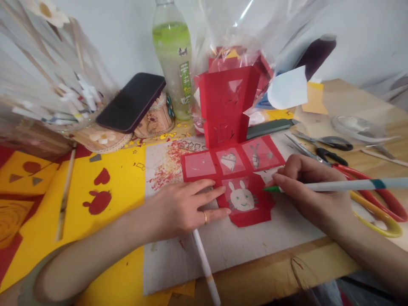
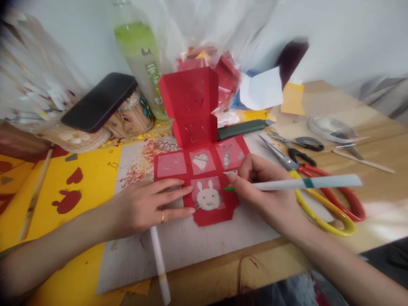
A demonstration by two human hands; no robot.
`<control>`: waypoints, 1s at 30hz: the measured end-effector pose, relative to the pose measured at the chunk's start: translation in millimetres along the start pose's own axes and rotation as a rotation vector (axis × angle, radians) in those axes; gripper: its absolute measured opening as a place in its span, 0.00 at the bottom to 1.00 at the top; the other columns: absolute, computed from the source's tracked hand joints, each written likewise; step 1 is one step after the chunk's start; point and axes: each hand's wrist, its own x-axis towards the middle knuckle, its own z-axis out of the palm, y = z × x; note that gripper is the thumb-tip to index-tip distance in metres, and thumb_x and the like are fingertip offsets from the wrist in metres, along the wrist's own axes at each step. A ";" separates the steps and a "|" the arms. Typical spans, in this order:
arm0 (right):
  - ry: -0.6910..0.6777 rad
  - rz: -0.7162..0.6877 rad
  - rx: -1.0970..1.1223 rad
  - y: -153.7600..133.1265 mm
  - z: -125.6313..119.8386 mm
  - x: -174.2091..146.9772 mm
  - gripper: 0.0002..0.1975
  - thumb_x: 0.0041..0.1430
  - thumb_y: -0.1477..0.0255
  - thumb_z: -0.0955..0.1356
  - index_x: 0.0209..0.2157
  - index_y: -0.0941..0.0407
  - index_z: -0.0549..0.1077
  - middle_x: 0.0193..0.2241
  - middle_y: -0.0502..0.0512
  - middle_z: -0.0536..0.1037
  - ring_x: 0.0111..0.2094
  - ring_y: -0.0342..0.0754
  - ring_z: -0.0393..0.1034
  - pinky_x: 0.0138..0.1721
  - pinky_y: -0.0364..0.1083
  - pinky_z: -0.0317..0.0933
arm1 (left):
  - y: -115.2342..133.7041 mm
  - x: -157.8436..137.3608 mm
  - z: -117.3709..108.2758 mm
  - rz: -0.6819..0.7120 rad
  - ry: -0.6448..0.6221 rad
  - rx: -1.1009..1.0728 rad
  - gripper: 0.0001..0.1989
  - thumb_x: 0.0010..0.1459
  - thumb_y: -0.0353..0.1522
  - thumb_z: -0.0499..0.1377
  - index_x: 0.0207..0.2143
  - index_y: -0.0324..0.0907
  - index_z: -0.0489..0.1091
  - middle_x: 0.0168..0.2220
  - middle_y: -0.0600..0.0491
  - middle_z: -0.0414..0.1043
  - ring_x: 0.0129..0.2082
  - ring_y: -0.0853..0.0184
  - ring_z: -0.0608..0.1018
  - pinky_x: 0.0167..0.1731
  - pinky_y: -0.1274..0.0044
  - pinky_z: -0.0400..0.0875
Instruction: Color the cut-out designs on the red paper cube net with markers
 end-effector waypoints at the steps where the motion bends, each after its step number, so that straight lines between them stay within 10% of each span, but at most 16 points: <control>1: -0.013 -0.011 0.028 -1.9 0.8 -0.2 0.15 0.55 0.69 0.66 0.20 0.54 0.56 0.17 0.44 0.61 0.18 0.40 0.52 0.17 0.41 0.46 | -0.3 0.2 -0.3 -0.001 0.002 -0.003 0.17 0.63 0.28 0.47 0.51 0.52 0.64 0.52 0.51 0.66 0.50 0.60 0.69 0.32 0.74 0.72; 10: -0.355 -0.082 0.009 -13.5 12.5 2.3 0.08 0.49 0.72 0.69 0.22 0.55 0.65 0.19 0.47 0.68 0.20 0.40 0.60 0.19 0.39 0.54 | -0.6 2.0 -1.3 0.009 0.015 0.014 0.16 0.62 0.29 0.48 0.50 0.53 0.65 0.51 0.51 0.67 0.48 0.59 0.70 0.30 0.75 0.72; 30: -0.428 -0.121 -0.124 -14.4 14.2 1.4 0.09 0.53 0.72 0.67 0.21 0.56 0.64 0.19 0.46 0.69 0.19 0.37 0.61 0.19 0.37 0.54 | 0.6 3.8 -1.7 -0.011 0.072 0.020 0.17 0.64 0.29 0.44 0.48 0.55 0.66 0.49 0.51 0.69 0.47 0.61 0.71 0.27 0.76 0.73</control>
